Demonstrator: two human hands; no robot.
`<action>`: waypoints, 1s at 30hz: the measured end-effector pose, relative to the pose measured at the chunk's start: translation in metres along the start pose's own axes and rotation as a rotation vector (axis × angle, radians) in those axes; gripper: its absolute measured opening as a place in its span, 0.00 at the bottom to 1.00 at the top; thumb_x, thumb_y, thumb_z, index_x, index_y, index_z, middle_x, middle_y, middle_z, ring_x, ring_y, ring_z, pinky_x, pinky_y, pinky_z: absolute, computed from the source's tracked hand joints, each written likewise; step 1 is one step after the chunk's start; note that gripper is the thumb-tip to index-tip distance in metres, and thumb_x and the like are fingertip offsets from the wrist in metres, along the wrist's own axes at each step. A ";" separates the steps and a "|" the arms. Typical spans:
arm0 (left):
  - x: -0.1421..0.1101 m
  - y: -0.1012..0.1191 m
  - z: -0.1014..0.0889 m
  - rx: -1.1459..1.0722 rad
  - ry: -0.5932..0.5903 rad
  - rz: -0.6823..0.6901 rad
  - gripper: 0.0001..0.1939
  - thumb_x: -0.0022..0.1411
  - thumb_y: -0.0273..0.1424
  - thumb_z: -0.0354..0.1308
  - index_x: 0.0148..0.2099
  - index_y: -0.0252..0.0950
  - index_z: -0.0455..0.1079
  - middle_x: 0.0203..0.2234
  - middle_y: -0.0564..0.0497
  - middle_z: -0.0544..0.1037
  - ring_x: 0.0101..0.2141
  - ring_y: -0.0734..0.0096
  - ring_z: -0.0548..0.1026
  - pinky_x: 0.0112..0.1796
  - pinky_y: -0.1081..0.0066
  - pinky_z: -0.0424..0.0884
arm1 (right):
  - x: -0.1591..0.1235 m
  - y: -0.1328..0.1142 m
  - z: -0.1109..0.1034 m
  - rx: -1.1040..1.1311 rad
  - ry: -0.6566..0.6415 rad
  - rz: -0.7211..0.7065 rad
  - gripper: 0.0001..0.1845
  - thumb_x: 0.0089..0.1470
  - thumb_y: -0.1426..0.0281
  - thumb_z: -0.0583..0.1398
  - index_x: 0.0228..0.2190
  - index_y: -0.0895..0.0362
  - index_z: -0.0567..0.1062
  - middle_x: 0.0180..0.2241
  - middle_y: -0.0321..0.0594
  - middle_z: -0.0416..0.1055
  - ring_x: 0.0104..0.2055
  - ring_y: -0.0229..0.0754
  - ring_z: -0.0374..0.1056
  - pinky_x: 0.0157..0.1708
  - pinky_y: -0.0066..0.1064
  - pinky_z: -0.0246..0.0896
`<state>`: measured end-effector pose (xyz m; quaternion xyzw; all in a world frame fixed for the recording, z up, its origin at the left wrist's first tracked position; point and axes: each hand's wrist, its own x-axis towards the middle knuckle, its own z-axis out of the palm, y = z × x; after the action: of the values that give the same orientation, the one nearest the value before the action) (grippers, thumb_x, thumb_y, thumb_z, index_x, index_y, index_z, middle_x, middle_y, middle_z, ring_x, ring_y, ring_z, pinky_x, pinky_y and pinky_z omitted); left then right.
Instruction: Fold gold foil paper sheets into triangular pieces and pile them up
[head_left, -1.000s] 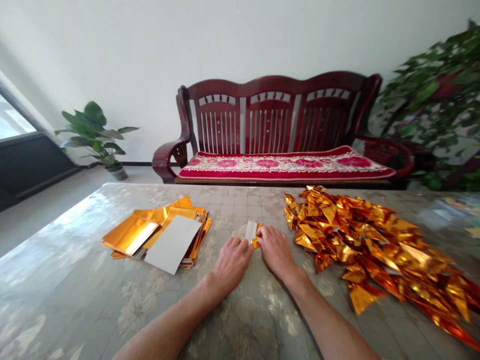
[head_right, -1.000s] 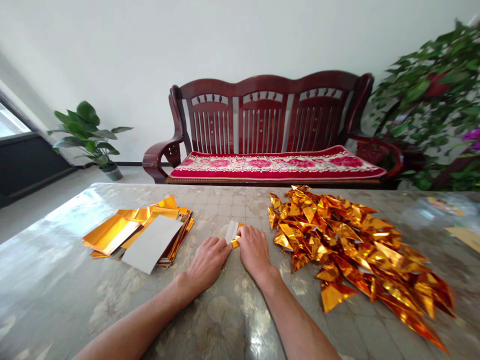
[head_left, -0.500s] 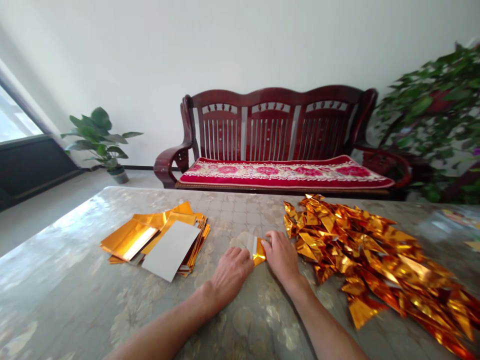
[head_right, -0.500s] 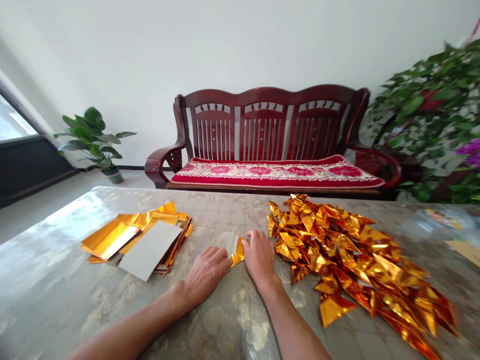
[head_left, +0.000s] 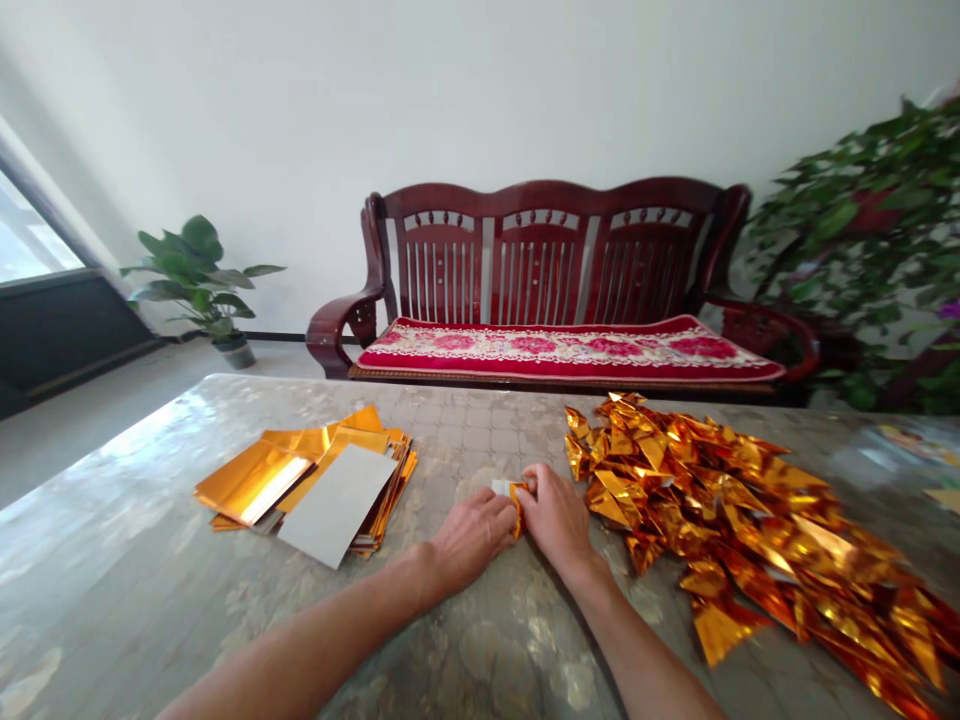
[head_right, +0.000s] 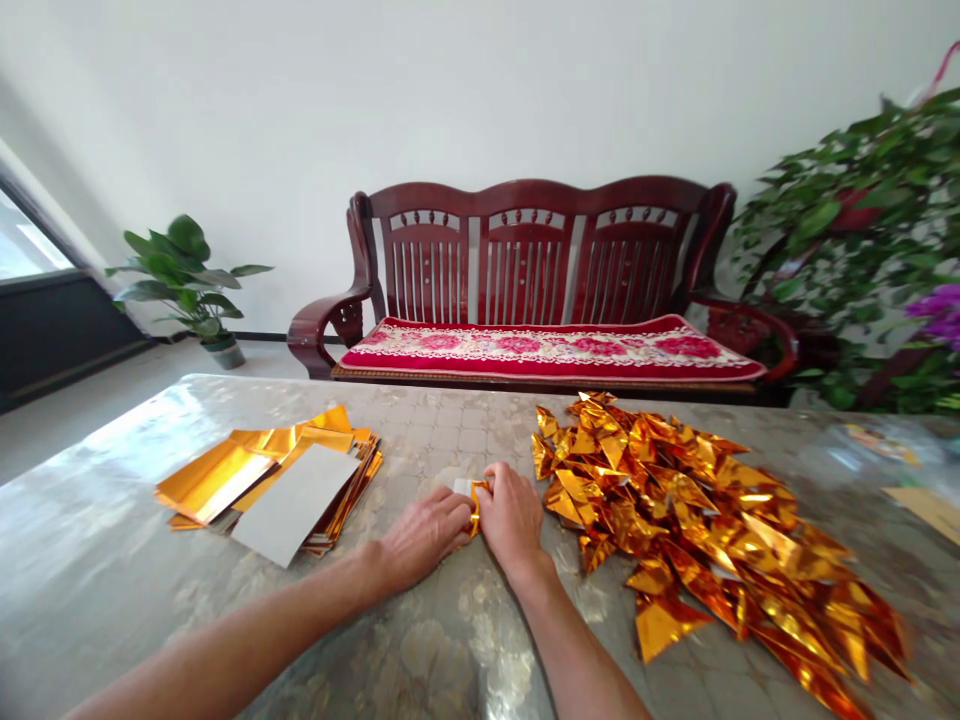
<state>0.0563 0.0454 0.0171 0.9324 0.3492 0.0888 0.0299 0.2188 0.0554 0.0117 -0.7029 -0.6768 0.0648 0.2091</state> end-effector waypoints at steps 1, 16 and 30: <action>-0.001 0.004 0.003 -0.010 0.004 -0.037 0.04 0.68 0.31 0.55 0.40 0.36 0.67 0.38 0.52 0.75 0.42 0.67 0.71 0.43 0.69 0.69 | 0.000 0.000 -0.001 0.015 -0.015 0.015 0.13 0.57 0.69 0.59 0.45 0.54 0.73 0.36 0.38 0.77 0.40 0.44 0.71 0.37 0.32 0.56; -0.011 0.021 0.016 -0.054 0.151 -0.241 0.21 0.61 0.37 0.63 0.55 0.41 0.64 0.53 0.50 0.73 0.51 0.60 0.69 0.50 0.59 0.68 | -0.009 0.002 -0.002 0.013 -0.035 -0.028 0.07 0.58 0.65 0.59 0.31 0.50 0.78 0.33 0.35 0.78 0.37 0.43 0.70 0.34 0.31 0.53; -0.010 0.022 0.019 -0.008 0.216 -0.296 0.21 0.64 0.42 0.59 0.55 0.40 0.66 0.53 0.47 0.73 0.49 0.58 0.70 0.49 0.57 0.66 | -0.018 -0.001 0.005 -0.071 0.061 -0.168 0.07 0.59 0.71 0.58 0.34 0.51 0.77 0.35 0.37 0.74 0.41 0.44 0.67 0.41 0.33 0.54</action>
<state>0.0662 0.0224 -0.0009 0.8556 0.4836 0.1847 0.0088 0.2144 0.0390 0.0048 -0.6524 -0.7285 0.0016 0.2092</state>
